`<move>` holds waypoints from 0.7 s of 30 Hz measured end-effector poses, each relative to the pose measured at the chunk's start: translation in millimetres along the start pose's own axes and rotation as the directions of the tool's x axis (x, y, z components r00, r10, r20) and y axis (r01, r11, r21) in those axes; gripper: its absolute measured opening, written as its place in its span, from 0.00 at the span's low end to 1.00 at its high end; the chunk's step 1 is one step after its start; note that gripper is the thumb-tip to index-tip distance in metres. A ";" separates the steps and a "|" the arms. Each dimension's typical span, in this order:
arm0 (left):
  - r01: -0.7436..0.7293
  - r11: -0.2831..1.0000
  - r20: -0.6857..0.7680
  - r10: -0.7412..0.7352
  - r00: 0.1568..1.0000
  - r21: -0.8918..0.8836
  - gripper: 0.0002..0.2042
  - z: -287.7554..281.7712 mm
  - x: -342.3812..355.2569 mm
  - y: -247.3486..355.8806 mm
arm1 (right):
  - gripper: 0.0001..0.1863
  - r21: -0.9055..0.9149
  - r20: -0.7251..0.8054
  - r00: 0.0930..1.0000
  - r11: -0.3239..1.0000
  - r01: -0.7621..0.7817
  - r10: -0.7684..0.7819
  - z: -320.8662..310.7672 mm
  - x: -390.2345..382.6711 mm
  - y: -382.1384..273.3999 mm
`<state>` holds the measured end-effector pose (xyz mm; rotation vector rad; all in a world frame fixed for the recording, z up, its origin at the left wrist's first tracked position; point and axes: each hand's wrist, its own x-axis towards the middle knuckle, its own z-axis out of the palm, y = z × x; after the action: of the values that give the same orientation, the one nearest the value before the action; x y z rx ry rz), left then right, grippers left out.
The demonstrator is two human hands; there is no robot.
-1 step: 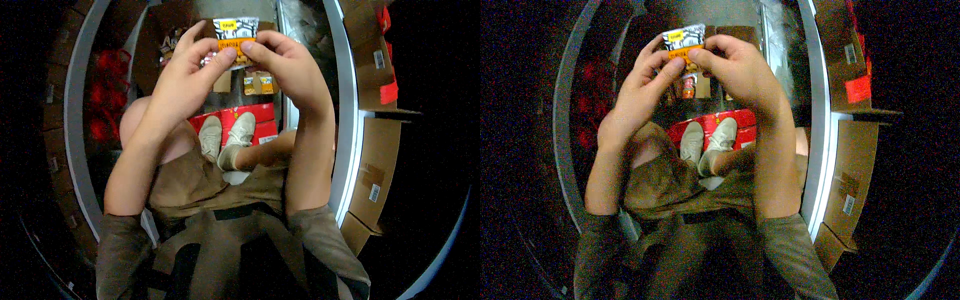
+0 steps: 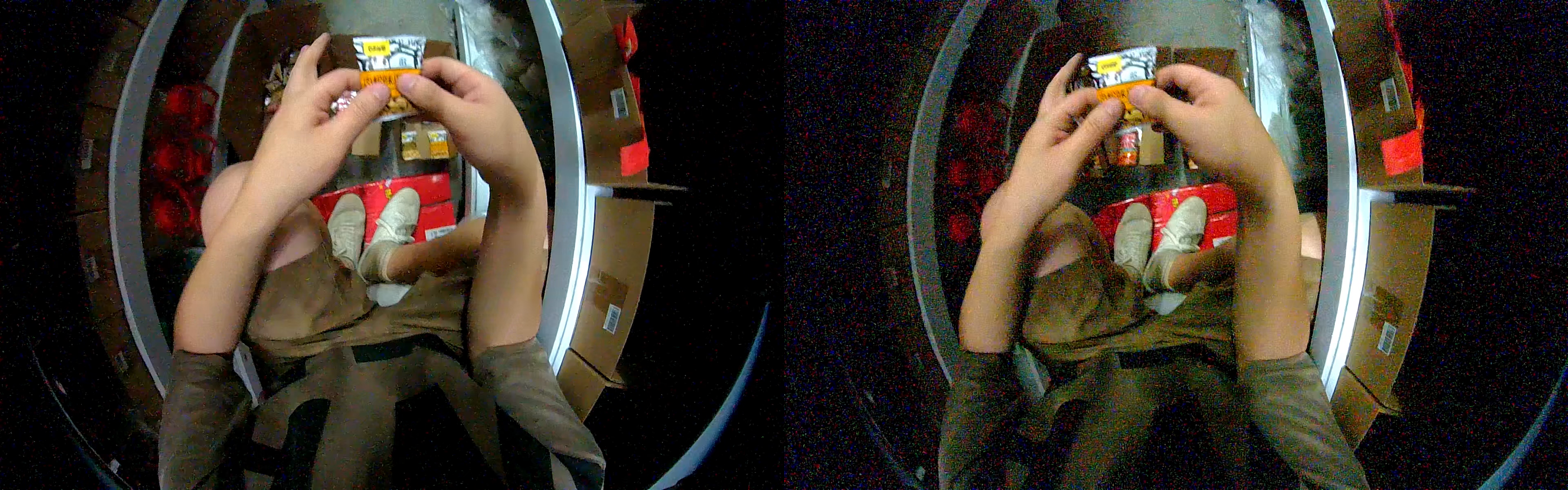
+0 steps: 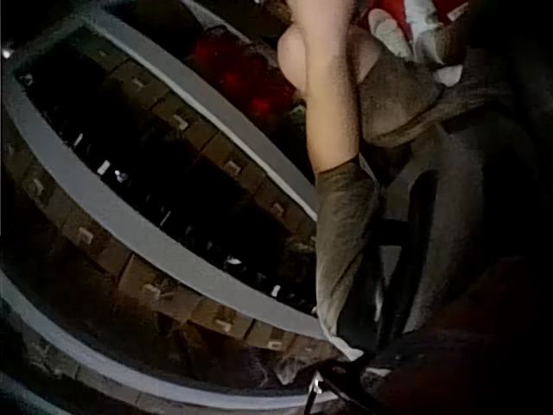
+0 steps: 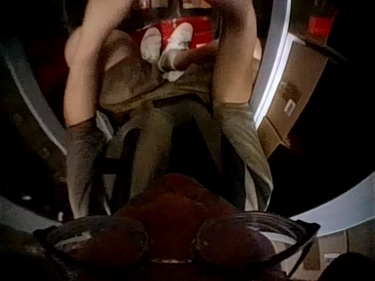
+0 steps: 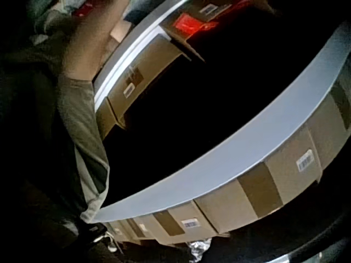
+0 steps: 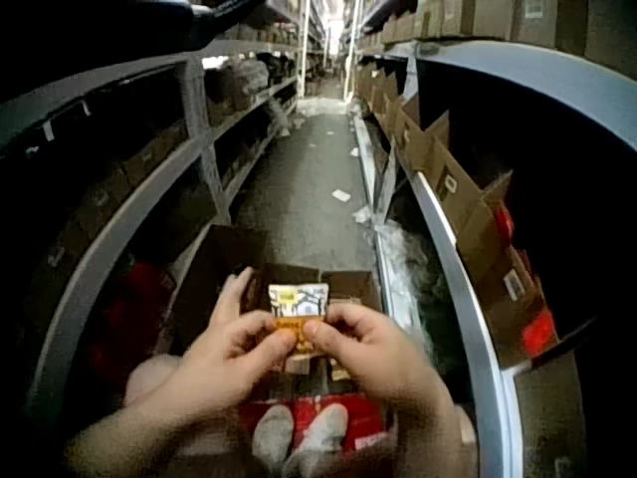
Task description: The person sits on the floor and sorts small snack packets from a cardboard box into two separate piles. They pick up individual packets, briefly inspect them, and place them into either a left or right pile within the box.
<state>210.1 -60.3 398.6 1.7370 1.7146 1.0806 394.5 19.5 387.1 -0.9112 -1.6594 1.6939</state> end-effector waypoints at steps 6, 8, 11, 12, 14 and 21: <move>-0.078 0.935 -0.068 0.108 0.992 0.346 0.16 0.5 -8.5 -1.2 | 0.18 -0.208 0.006 0.972 0.951 0.230 -0.234 6.4 0.2 1.2; -0.079 0.928 -0.073 0.112 0.991 0.363 0.16 0.6 -11.2 0.6 | 0.18 -0.301 -0.032 0.980 0.937 0.179 -0.198 10.5 -3.3 -0.5; -0.056 0.913 -0.080 0.096 0.992 0.405 0.16 2.2 -13.0 -0.7 | 0.19 -0.516 -0.061 0.960 0.832 0.204 -0.274 17.0 -9.5 -3.4; -0.071 0.914 -0.081 0.113 0.990 0.400 0.16 3.3 -12.7 -1.7 | 0.19 -0.602 -0.064 0.943 0.766 0.225 -0.328 18.5 -10.9 -1.9; -0.074 0.918 -0.072 0.110 0.991 0.389 0.16 3.6 -10.8 -2.8 | 0.17 -0.723 -0.081 0.907 0.651 0.231 -0.412 24.2 -11.8 1.9; -0.029 0.937 -0.083 0.062 0.995 0.347 0.15 4.4 -5.7 -2.0 | 0.16 -0.903 -0.192 0.768 0.416 0.105 -0.611 54.9 -12.5 -6.6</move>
<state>212.9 -64.8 393.3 1.9706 2.0301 0.9330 357.3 -22.7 393.8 -1.1401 -2.0862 0.1265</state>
